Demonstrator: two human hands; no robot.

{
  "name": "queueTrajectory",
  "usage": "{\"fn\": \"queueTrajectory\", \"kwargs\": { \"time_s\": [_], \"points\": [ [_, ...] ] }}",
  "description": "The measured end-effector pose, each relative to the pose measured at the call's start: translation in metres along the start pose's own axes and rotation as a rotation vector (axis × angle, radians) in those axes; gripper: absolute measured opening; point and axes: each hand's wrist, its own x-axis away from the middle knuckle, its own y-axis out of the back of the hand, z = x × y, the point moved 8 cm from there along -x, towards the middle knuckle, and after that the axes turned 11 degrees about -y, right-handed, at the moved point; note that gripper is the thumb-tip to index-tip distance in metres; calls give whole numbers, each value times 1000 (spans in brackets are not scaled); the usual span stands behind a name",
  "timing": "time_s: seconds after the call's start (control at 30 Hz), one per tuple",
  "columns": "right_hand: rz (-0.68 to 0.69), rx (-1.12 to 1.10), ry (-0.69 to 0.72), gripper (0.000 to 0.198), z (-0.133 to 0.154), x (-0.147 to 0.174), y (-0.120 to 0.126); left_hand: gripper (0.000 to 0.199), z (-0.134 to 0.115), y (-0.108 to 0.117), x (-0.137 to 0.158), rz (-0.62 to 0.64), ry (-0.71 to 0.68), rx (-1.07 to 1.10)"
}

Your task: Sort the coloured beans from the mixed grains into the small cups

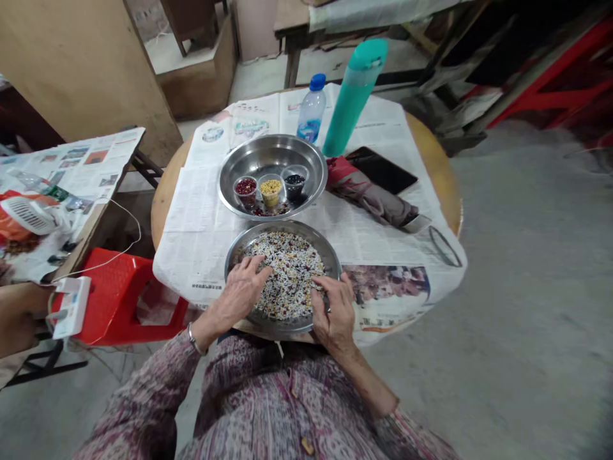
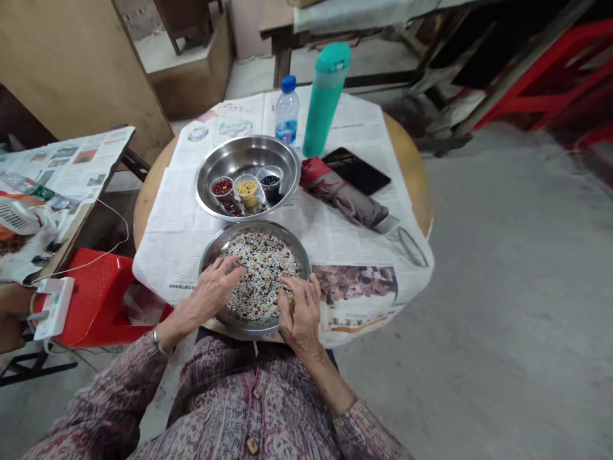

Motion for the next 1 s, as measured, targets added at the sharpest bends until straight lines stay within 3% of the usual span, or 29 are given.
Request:
{"fn": "queueTrajectory", "kwargs": {
  "time_s": [0.13, 0.27, 0.33, 0.43, 0.53, 0.63, 0.8, 1.0],
  "points": [
    [-6, -1, 9, 27, 0, 1, 0, 24, -34, -4, 13, 42, -87, 125],
    [-3, 13, 5, 27, -1, 1, -2, 21, -56, -12, -8, 49, -220, 171],
    [-7, 21, 10, 27, -1, 1, -2, 20, -53, -15, -22, 26, -238, 159],
    [-10, 26, 22, 27, 0, 1, -2, 20, -28, -13, -32, -62, -136, 117],
    [-4, 32, 34, 27, 0, 1, -2, 17, -1, -3, -17, -221, -13, 137],
    [-1, 39, 51, 22, 0, 2, -2, 18, 13, 6, 13, -350, 25, 180],
    [-3, 26, 90, 8, 3, 2, 0, 12, 8, 11, 45, -453, -69, 230],
    [93, 138, 145, 5, 15, 1, -5, 14, 3, 10, 52, -574, -131, 288]
  ]
}}
